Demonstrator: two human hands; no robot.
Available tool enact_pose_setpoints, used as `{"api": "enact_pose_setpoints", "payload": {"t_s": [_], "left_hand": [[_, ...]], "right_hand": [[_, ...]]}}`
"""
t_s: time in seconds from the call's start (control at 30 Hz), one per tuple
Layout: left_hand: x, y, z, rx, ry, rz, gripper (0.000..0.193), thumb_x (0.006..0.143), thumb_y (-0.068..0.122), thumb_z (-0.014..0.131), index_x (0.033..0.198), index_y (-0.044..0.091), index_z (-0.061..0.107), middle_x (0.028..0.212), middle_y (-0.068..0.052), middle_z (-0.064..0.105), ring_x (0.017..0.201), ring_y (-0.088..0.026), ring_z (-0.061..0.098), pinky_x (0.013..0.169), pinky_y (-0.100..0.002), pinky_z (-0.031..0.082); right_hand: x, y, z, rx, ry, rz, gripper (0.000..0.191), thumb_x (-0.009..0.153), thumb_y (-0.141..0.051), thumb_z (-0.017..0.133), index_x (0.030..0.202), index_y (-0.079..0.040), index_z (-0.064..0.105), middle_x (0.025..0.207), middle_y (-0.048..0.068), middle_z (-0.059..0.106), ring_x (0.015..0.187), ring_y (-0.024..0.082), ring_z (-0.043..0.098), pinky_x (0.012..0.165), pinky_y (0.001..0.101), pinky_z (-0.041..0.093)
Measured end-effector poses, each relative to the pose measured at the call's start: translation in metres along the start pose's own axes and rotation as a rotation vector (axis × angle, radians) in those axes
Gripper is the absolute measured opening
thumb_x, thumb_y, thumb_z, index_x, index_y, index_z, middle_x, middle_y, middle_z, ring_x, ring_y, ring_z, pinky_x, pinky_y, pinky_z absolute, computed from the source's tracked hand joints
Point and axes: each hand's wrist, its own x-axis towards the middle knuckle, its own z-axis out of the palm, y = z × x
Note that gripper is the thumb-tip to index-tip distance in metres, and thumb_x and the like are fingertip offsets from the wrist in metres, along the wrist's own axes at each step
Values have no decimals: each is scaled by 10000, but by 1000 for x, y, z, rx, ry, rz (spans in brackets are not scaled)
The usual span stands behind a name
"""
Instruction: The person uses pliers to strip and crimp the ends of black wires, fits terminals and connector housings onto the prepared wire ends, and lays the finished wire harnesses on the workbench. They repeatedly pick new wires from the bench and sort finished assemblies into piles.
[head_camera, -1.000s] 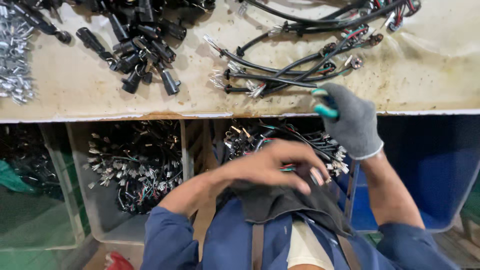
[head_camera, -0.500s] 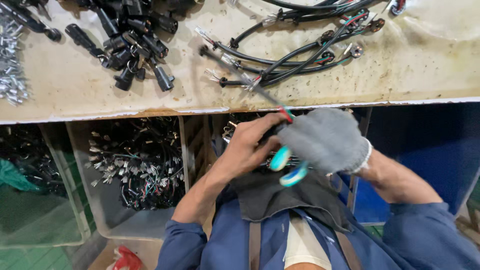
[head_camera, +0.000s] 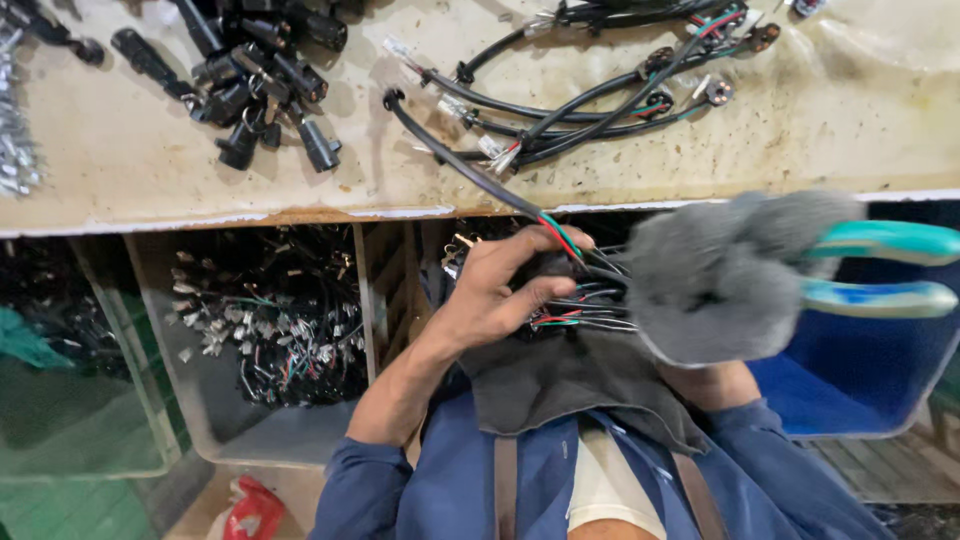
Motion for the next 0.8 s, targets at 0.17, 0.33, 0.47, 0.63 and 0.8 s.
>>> {"api": "enact_pose_setpoints", "payload": {"t_s": [0.17,0.33,0.47,0.63,0.8], "left_hand": [[1,1,5,34,-33,11,417,923,102,797,1311,72,650,1109,-108,773,895,-197,749,833,-290,580],[8,13,12,384,-231,-90,815,871,103,783,1585,75,390,875,-117,694,693,-244,694,647,-347,550],[8,21,2,1052,-452,78,815,837,65,735,1589,101,424,920,-133,675,685,-304,684,620,-422,550],[1,29,-22,984,-445,-269,628,833,409,787,1341,113,565,888,-169,701,771,-395,687,637,-505,536],[7,23,-90,1386,618,-318,745,917,302,759,1547,48,452,1300,-229,629,1020,-422,657,690,-503,536]], "right_hand": [[0,14,5,236,-6,120,237,941,-85,732,1135,-39,603,900,97,621,653,173,574,560,324,461],[42,0,18,-265,-57,28,252,959,-85,740,1155,-29,592,924,118,620,659,187,574,550,337,456],[97,-31,2,-1436,-457,-678,265,973,-84,747,1171,-20,583,943,135,619,663,198,574,543,346,451],[153,-44,-7,-2048,-670,-738,185,929,-61,748,1018,-100,591,963,79,596,748,257,596,646,392,458],[149,-51,-9,-2028,-443,-951,237,921,10,731,1098,-95,614,1013,67,600,825,265,622,699,383,480]]}}
